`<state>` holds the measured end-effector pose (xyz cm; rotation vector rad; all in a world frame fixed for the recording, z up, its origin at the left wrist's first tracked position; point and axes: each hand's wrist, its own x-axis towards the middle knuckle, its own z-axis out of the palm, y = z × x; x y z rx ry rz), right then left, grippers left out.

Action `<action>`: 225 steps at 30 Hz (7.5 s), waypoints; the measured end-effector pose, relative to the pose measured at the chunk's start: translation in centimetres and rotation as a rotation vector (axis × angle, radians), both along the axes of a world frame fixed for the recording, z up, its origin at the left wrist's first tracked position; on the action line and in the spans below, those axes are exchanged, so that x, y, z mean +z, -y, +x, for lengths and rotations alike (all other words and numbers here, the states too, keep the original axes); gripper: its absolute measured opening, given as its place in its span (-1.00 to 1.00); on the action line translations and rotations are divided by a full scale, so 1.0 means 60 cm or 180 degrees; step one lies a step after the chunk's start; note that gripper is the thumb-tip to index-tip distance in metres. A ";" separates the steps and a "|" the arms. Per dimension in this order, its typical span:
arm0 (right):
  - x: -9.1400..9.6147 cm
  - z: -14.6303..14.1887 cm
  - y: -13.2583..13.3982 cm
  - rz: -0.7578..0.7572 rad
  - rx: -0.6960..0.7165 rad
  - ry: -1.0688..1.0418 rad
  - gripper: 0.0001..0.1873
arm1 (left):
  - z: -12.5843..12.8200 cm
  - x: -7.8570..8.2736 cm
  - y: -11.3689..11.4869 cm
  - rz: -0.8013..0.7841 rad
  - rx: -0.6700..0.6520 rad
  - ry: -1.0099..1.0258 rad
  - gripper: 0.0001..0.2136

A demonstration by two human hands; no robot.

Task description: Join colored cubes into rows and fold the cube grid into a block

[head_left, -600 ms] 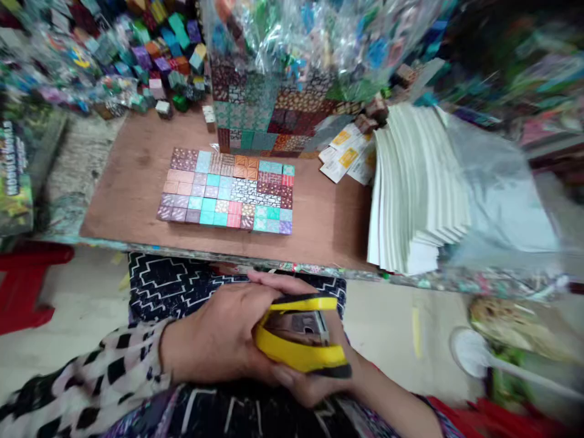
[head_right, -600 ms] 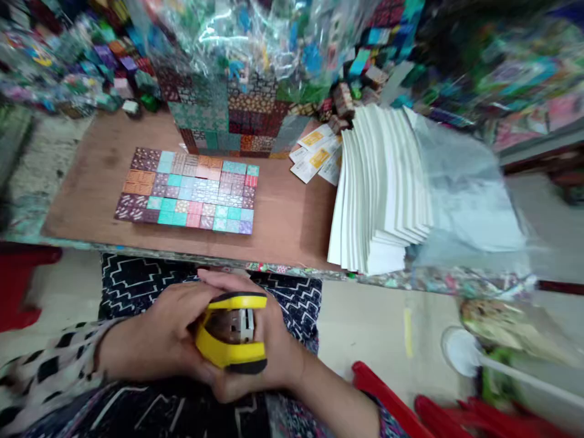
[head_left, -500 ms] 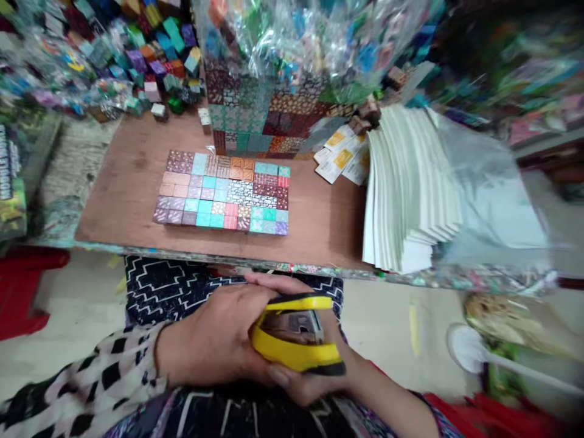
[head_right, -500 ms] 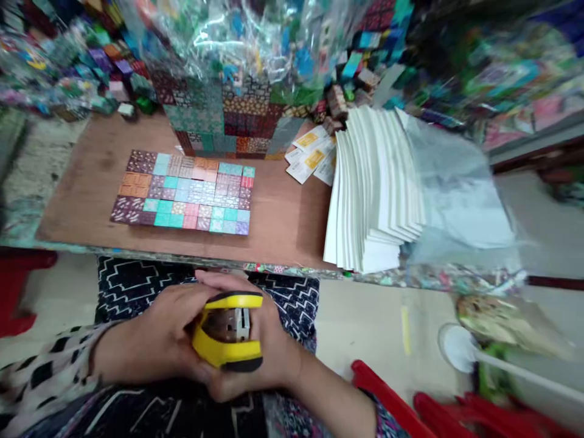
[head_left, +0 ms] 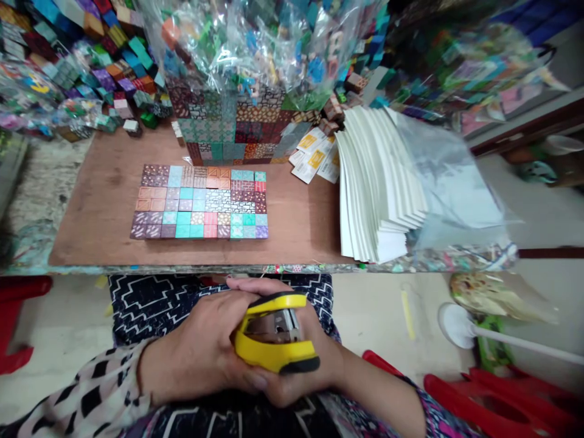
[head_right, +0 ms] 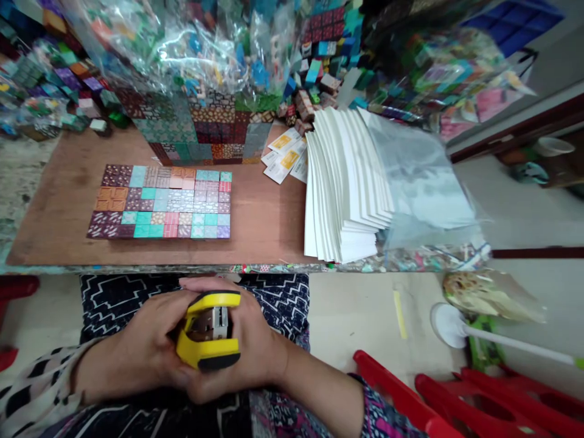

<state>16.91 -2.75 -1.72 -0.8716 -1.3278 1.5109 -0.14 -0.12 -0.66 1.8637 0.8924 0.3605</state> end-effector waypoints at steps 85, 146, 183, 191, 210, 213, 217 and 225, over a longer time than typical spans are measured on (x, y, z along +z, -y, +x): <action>0.012 0.001 -0.003 0.0069 0.0091 0.0465 -0.17 | 0.004 0.010 -0.001 -0.0398 0.0014 0.0025 -0.55; 0.017 0.022 0.007 -0.0649 0.0307 -0.0012 -0.22 | -0.014 -0.003 -0.004 -0.2316 0.0070 0.0857 -0.34; 0.034 0.040 -0.002 0.0142 -0.1339 0.1411 -0.77 | 0.008 0.034 -0.002 -0.1807 0.0236 -0.0368 -0.36; 0.034 0.036 -0.002 -0.0333 -0.1331 0.0973 -0.76 | 0.008 0.035 -0.003 -0.1755 0.0229 -0.0350 -0.36; 0.039 0.027 0.000 -0.0854 -0.1044 -0.0135 -0.82 | 0.002 0.030 0.001 -0.1506 0.0213 -0.0376 -0.34; 0.032 0.031 0.004 -0.0748 -0.1024 0.0133 -0.73 | 0.003 0.031 -0.001 -0.1580 0.0204 -0.0250 -0.36; 0.027 0.041 0.011 -0.0684 -0.0742 0.0232 -0.56 | 0.001 0.029 0.003 -0.1686 0.0407 -0.0025 -0.35; 0.022 0.039 0.022 -0.0282 0.0295 0.1161 -0.04 | -0.001 0.015 0.015 -0.1484 0.0989 0.0298 -0.34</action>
